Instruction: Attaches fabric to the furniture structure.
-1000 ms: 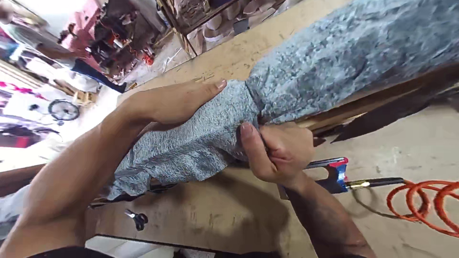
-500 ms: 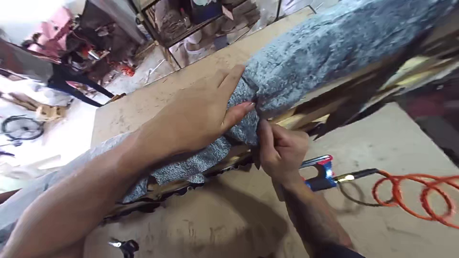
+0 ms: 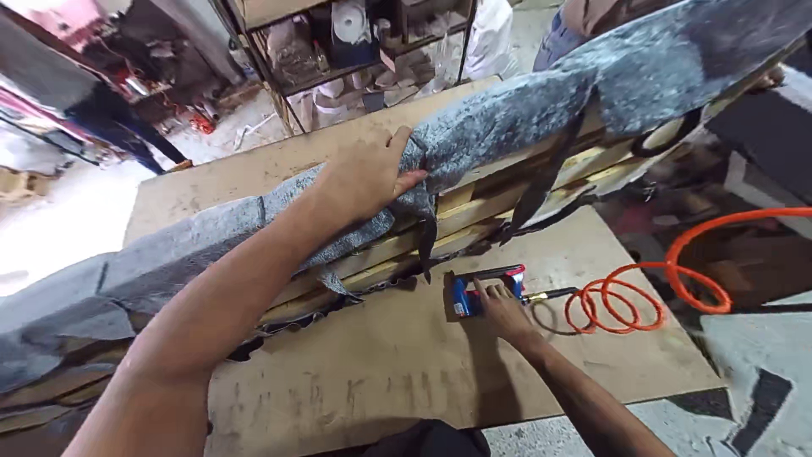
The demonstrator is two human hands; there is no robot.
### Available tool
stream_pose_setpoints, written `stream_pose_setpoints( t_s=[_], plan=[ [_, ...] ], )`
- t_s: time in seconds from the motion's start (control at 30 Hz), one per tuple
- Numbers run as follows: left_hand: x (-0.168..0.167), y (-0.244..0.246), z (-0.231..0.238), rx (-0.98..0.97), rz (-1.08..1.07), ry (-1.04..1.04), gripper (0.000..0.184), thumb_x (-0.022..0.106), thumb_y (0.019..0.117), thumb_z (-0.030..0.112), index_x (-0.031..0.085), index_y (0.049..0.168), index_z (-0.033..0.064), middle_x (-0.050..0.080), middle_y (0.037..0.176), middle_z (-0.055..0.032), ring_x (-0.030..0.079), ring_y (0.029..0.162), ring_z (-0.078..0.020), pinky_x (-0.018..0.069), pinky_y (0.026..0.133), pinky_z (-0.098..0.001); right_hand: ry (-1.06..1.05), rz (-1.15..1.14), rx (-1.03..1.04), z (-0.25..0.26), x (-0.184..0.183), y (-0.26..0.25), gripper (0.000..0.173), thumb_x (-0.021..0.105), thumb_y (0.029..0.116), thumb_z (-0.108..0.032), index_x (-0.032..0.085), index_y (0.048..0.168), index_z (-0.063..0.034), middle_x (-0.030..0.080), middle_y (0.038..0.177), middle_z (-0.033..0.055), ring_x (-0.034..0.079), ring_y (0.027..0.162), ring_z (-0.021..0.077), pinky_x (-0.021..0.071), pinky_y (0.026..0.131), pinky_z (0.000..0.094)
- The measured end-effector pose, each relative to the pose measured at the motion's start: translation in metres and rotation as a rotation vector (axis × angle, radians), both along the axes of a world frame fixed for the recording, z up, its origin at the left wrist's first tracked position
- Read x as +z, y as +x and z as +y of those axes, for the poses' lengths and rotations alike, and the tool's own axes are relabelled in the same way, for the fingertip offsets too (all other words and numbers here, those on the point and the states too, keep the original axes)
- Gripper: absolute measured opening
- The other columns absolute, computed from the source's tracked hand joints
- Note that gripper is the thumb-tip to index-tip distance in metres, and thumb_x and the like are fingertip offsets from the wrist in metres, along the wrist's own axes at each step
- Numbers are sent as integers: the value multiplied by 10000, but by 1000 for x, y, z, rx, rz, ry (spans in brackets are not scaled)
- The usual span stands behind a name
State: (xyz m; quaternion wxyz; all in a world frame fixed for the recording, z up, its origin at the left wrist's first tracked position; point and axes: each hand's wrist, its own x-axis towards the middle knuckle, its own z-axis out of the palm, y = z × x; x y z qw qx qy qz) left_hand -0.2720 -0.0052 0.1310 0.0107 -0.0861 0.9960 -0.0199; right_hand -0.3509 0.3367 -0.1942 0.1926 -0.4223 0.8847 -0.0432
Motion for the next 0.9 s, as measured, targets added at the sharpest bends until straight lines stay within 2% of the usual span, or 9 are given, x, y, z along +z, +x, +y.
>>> stream_pose_setpoints(
  t_s=[0.1, 0.13, 0.2, 0.27, 0.3, 0.37, 0.5, 0.63, 0.9],
  plan=[
    [-3, 7, 8, 13, -13, -31, 839, 319, 1015, 705, 325, 1584, 88, 577, 1377, -237, 665, 1099, -446, 543, 856, -655, -36, -118, -230, -1, 38, 8, 628, 730, 857, -386, 558, 1410, -144, 713, 1059, 248, 686, 1017, 472, 530, 834, 680],
    [0, 5, 9, 19, -1, -49, 840, 318, 1016, 704, 325, 1584, 85, 572, 1389, -237, 670, 1082, -448, 547, 847, -651, -160, -152, -330, -5, 63, 10, 463, 707, 897, -342, 647, 1287, -101, 720, 979, 242, 700, 937, 465, 533, 772, 692],
    [-2, 7, 13, 22, 30, -63, 839, 334, 1009, 712, 348, 1565, 83, 586, 1367, -229, 678, 1064, -437, 556, 837, -633, -601, -101, -457, -9, 102, 37, 289, 662, 903, -288, 694, 1018, -25, 704, 790, 140, 709, 732, 302, 562, 651, 558],
    [-6, 9, 18, 32, 27, -58, 863, 350, 994, 731, 349, 1565, 83, 600, 1352, -235, 678, 1082, -436, 552, 852, -636, -1069, -114, -502, -24, 136, 69, 293, 710, 952, -245, 664, 1081, 13, 730, 893, 61, 724, 797, 128, 633, 746, 372],
    [-5, 10, 21, 39, 23, -63, 874, 368, 988, 735, 349, 1565, 79, 607, 1338, -238, 675, 1087, -441, 548, 853, -640, -1267, -143, -488, -36, 151, 78, 314, 732, 954, -203, 635, 1129, 39, 732, 945, 72, 730, 831, 120, 647, 775, 350],
    [-1, 11, 26, 61, 13, -100, 896, 400, 972, 746, 349, 1555, 68, 609, 1329, -243, 674, 1087, -453, 541, 849, -652, -1500, -181, -405, -61, 173, 83, 299, 742, 943, -164, 617, 1126, 37, 726, 921, 92, 725, 756, 155, 651, 678, 382],
    [2, 9, 28, 93, 2, -121, 908, 460, 972, 707, 316, 1587, 55, 588, 1364, -252, 658, 1129, -449, 529, 893, -644, -1481, 22, -237, -92, 199, 70, 223, 753, 915, -183, 672, 1027, -8, 741, 878, 81, 734, 798, 112, 628, 699, 329],
    [1, 5, 28, 128, -29, -128, 788, 620, 958, 407, 296, 1591, 67, 580, 1357, -258, 657, 1110, -464, 535, 864, -648, -1333, 120, -189, -113, 200, 65, 227, 738, 899, -229, 700, 987, -24, 733, 791, 74, 728, 720, 121, 600, 621, 325],
    [-1, 12, 28, 65, -11, -87, 953, 769, 830, 457, 328, 1561, 35, 571, 1371, -244, 617, 1213, -417, 518, 963, -595, -1315, 153, -185, -114, 197, 73, 202, 741, 888, -203, 692, 951, -17, 732, 795, 95, 732, 728, 138, 599, 629, 328]
  ],
)
